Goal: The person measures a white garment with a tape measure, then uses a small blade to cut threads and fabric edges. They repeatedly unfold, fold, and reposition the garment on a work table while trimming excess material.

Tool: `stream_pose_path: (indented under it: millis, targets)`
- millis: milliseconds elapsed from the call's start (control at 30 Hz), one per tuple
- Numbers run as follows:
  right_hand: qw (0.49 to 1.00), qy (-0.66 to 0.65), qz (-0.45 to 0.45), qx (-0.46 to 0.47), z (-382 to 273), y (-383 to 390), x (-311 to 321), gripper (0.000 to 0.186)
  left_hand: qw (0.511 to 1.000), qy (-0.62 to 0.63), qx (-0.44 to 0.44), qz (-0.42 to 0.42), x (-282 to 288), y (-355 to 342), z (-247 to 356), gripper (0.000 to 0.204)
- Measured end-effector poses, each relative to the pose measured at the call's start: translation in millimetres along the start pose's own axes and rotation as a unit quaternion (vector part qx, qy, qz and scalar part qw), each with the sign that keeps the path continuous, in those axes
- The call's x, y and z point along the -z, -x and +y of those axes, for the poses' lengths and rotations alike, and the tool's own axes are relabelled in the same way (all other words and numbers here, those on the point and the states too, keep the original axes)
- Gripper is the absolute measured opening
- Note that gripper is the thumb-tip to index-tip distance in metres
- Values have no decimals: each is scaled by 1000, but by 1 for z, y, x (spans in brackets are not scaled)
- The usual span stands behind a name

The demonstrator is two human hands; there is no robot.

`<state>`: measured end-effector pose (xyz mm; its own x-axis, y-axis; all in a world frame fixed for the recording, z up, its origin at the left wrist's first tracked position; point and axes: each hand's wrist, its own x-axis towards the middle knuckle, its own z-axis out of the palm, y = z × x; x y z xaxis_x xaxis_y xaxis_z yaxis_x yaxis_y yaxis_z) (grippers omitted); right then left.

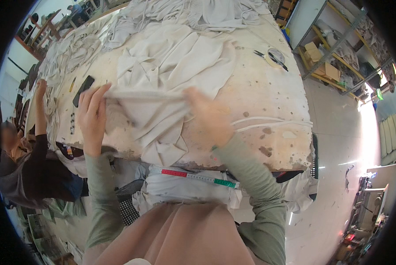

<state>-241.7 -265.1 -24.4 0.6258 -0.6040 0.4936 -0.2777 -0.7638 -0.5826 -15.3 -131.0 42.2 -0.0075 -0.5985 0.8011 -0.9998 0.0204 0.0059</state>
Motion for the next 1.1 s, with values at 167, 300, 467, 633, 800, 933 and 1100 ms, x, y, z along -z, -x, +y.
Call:
stream_pose_path:
  millis: [167, 300, 467, 633, 800, 933, 1100]
  targets:
    - [930, 147, 262, 209, 38, -4, 90, 30, 997, 37, -68, -15, -38, 25, 11, 37]
    - [951, 224, 3, 214, 53, 63, 107, 30, 977, 95, -171, -79, -48, 80, 34, 34]
    - [979, 124, -149, 68, 66, 144, 74, 37, 931, 218, -97, -277, -50, 129, 58, 27]
    - [980, 129, -151, 1, 72, 160, 68, 35, 923, 283, 68, -251, -50, 139, 73, 34]
    - [988, 33, -128, -78, 66, 137, 69, 24, 914, 287, 117, -261, -53, 128, 76, 28]
    - [948, -63, -65, -306, 63, 118, 58, 16, 886, 302, 231, -265, -61, 118, 74, 19]
    - [952, -81, -25, -295, 69, 111, 46, 15, 877, 255, 298, -280, -73, 112, 75, 15]
